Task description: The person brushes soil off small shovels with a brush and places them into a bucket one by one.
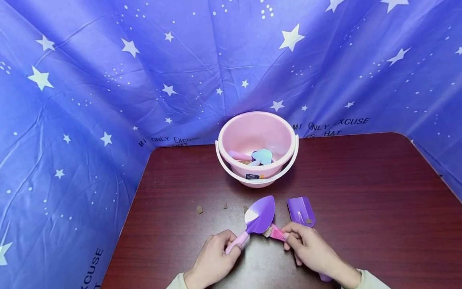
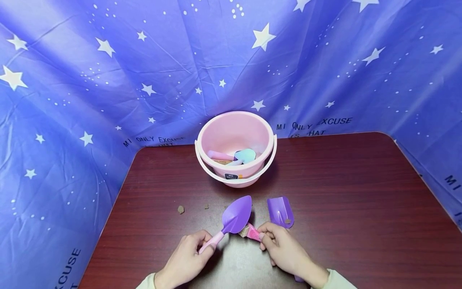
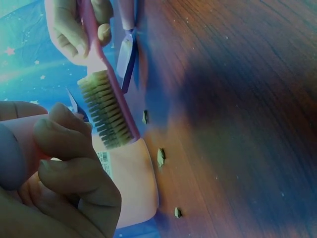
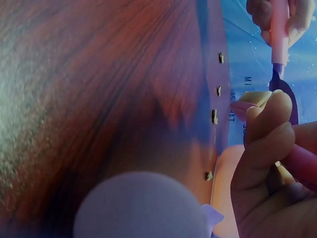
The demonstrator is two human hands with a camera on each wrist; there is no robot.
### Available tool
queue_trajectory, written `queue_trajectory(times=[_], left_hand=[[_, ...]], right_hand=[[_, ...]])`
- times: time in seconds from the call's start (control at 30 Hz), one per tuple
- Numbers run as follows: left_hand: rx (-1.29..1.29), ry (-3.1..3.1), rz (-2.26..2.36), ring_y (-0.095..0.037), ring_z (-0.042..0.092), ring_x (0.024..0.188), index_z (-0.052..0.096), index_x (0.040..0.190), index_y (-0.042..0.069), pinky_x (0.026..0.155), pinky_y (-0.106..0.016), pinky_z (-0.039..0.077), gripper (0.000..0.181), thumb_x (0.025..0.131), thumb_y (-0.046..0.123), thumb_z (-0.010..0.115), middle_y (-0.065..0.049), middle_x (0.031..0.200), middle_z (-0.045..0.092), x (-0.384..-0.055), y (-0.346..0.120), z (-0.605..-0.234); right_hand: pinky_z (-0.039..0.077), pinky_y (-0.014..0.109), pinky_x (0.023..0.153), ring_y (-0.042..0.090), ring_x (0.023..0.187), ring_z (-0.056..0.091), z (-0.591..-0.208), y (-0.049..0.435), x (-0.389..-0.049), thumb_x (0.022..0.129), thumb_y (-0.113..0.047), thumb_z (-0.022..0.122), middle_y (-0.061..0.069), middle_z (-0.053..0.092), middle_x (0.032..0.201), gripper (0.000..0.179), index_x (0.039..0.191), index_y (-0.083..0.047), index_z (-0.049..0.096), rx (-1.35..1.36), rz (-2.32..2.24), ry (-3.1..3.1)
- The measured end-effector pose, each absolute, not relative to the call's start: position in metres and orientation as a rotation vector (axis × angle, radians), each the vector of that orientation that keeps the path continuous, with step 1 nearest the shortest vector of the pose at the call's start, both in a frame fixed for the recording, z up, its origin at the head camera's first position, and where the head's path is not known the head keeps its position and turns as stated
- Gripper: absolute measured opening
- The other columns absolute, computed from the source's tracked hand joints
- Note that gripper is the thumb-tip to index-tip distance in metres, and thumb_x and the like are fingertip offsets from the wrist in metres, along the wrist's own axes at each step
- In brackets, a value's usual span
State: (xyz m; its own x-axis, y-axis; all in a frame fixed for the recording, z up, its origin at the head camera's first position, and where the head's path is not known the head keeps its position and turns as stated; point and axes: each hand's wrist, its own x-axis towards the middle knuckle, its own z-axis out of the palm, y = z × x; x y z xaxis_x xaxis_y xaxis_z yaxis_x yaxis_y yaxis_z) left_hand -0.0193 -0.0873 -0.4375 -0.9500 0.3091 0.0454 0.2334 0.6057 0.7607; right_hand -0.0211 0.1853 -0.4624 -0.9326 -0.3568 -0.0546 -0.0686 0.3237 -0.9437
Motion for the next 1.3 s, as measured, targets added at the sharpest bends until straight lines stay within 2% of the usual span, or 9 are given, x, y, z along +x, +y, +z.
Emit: queue_trajectory(times=[0.33, 0.5, 0.7, 0.93, 1.3], left_hand=[[0.449, 2.726, 1.256, 0.003, 0.039, 0.048, 0.057, 0.071, 0.025, 0.044, -0.019, 0.033, 0.015, 0.079, 0.016, 0.065, 0.019, 0.055, 0.045, -0.019, -0.087, -0.439], [0.450, 2.719, 1.259, 0.003, 0.038, 0.047, 0.057, 0.071, 0.025, 0.042, -0.020, 0.033, 0.014, 0.079, 0.016, 0.065, 0.018, 0.054, 0.042, -0.018, -0.088, -0.439], [0.462, 2.698, 1.263, 0.004, 0.040, 0.048, 0.058, 0.073, 0.024, 0.043, -0.019, 0.034, 0.012, 0.080, 0.022, 0.068, 0.019, 0.055, 0.044, -0.017, -0.090, -0.440], [0.465, 2.718, 1.244, 0.004, 0.039, 0.048, 0.055, 0.075, 0.025, 0.045, -0.018, 0.034, 0.018, 0.076, 0.023, 0.072, 0.020, 0.055, 0.043, -0.017, -0.091, -0.442], [0.487, 2.754, 1.194, 0.004, 0.038, 0.047, 0.054, 0.076, 0.027, 0.043, -0.019, 0.032, 0.019, 0.074, 0.022, 0.072, 0.022, 0.053, 0.041, -0.018, -0.093, -0.443]], right_hand=[[0.043, 0.029, 0.036, 0.014, 0.040, 0.052, -0.464, 0.189, -0.022, 0.098, -0.007, 0.049, 0.005, 0.060, 0.075, 0.012, 0.104, -0.006, 0.060, -0.390, -1.647, 2.364], [0.042, 0.028, 0.036, 0.010, 0.041, 0.052, -0.461, 0.193, -0.023, 0.098, -0.007, 0.049, 0.005, 0.061, 0.076, 0.012, 0.103, -0.008, 0.060, -0.356, -1.633, 2.394], [0.042, 0.029, 0.037, 0.012, 0.041, 0.052, -0.461, 0.198, -0.025, 0.098, -0.005, 0.048, 0.005, 0.061, 0.076, 0.013, 0.104, -0.005, 0.060, -0.343, -1.653, 2.421], [0.045, 0.031, 0.039, 0.013, 0.041, 0.052, -0.456, 0.205, -0.027, 0.099, -0.010, 0.049, 0.006, 0.061, 0.074, 0.014, 0.107, -0.003, 0.059, -0.305, -1.678, 2.427], [0.045, 0.032, 0.039, 0.013, 0.041, 0.053, -0.454, 0.211, -0.029, 0.098, -0.011, 0.051, 0.006, 0.062, 0.074, 0.013, 0.105, -0.004, 0.060, -0.240, -1.685, 2.478]])
